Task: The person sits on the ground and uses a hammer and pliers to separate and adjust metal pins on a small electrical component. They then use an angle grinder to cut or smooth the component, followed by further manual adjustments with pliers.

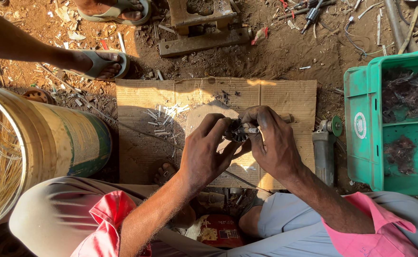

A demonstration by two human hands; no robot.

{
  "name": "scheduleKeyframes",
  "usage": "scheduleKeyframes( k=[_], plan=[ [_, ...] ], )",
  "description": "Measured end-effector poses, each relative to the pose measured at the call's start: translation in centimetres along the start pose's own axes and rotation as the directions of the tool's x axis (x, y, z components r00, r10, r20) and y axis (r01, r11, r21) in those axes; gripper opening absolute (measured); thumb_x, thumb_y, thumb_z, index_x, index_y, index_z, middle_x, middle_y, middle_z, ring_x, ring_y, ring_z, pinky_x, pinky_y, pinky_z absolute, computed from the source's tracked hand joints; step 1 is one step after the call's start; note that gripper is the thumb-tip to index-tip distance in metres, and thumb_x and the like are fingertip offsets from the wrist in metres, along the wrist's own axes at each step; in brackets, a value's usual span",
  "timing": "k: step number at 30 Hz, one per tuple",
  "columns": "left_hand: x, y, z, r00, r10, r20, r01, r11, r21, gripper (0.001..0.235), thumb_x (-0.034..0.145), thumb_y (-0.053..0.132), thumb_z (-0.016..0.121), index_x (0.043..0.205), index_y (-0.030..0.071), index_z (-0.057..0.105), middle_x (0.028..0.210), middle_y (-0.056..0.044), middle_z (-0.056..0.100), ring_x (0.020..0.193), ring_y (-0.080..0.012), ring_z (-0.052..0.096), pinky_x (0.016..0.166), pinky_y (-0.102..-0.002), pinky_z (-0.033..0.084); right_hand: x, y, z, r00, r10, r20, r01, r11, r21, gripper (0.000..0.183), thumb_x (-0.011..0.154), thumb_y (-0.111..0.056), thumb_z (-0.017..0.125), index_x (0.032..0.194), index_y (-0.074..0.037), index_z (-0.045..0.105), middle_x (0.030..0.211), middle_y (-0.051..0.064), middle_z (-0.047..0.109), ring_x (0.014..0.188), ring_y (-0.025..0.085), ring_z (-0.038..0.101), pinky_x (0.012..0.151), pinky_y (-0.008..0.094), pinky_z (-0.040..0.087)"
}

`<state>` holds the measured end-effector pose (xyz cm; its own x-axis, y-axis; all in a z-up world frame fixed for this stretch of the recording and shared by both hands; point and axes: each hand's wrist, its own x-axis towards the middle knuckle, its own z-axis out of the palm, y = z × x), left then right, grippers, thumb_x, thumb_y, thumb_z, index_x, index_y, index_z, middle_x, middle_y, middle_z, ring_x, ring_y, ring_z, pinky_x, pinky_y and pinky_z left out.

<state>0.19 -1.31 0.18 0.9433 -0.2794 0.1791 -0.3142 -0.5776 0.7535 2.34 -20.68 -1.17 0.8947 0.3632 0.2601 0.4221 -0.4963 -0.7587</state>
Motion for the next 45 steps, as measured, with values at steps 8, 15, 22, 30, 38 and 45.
scheduleKeyframes(
  k=[8,15,22,30,38,45],
  plan=[
    [0.9,0.3,-0.4,0.996,-0.072,0.057,0.077,0.994,-0.077,0.034,0.088,0.017,0.081,0.111,0.002,0.06,0.106,-0.013,0.062,0.088,-0.0245,0.075,0.072,-0.033,0.066,0.3,0.7,-0.6,0.999,-0.036,0.021,0.035,0.999,0.015,0.026,0.09,0.011,0.061,0.112,0.001,0.054,0.106,0.017,0.066,0.1,0.027,0.073,0.08,0.036,0.064],
    [1.5,0.5,-0.6,0.995,0.085,-0.044,-0.093,0.968,-0.234,0.062,0.077,0.024,0.087,0.12,-0.006,0.054,0.115,-0.021,0.059,0.105,-0.0331,0.067,0.083,-0.039,0.062,-0.8,0.6,-1.3,0.993,-0.114,0.034,0.114,0.994,0.003,0.03,0.086,0.012,0.062,0.113,0.003,0.053,0.102,0.015,0.062,0.099,0.029,0.071,0.082,0.038,0.061],
    [1.5,-0.1,-0.7,0.973,-0.039,0.229,0.066,0.992,-0.111,0.049,0.078,0.019,0.084,0.115,0.0,0.058,0.098,-0.018,0.068,0.098,-0.0383,0.063,0.086,-0.049,0.048,-0.9,-0.1,-0.9,0.985,-0.112,0.133,0.114,0.993,-0.005,0.033,0.081,0.008,0.069,0.111,0.001,0.059,0.111,0.014,0.064,0.105,0.027,0.071,0.086,0.035,0.063],
    [1.0,-1.0,-0.8,0.945,0.013,0.328,0.003,0.999,-0.048,0.047,0.079,0.013,0.08,0.119,-0.001,0.057,0.104,-0.018,0.065,0.104,-0.0384,0.062,0.092,-0.048,0.047,-0.7,0.9,-2.5,0.909,-0.378,0.175,0.406,0.897,-0.174,0.033,0.079,-0.005,0.078,0.111,-0.012,0.072,0.12,0.002,0.072,0.108,0.022,0.069,0.09,0.039,0.053],
    [0.1,-1.4,-0.1,0.867,0.034,0.497,-0.189,0.946,0.265,0.053,0.071,0.005,0.074,0.118,-0.004,0.052,0.105,-0.016,0.055,0.106,-0.0339,0.057,0.096,-0.047,0.043,-2.4,1.7,-0.2,0.944,-0.219,0.247,0.267,0.946,-0.183,0.027,0.081,-0.004,0.074,0.105,-0.008,0.062,0.127,0.005,0.056,0.114,0.025,0.058,0.099,0.045,0.046],
    [0.4,-1.5,-0.9,0.867,0.013,0.498,-0.092,0.987,0.134,0.058,0.071,0.005,0.076,0.122,-0.002,0.051,0.109,-0.016,0.06,0.109,-0.0351,0.06,0.098,-0.046,0.046,-2.3,-0.2,-0.3,0.979,-0.078,0.19,0.115,0.974,-0.193,0.034,0.069,-0.001,0.066,0.102,-0.009,0.062,0.123,0.005,0.059,0.114,0.027,0.057,0.099,0.048,0.045]
  ],
)
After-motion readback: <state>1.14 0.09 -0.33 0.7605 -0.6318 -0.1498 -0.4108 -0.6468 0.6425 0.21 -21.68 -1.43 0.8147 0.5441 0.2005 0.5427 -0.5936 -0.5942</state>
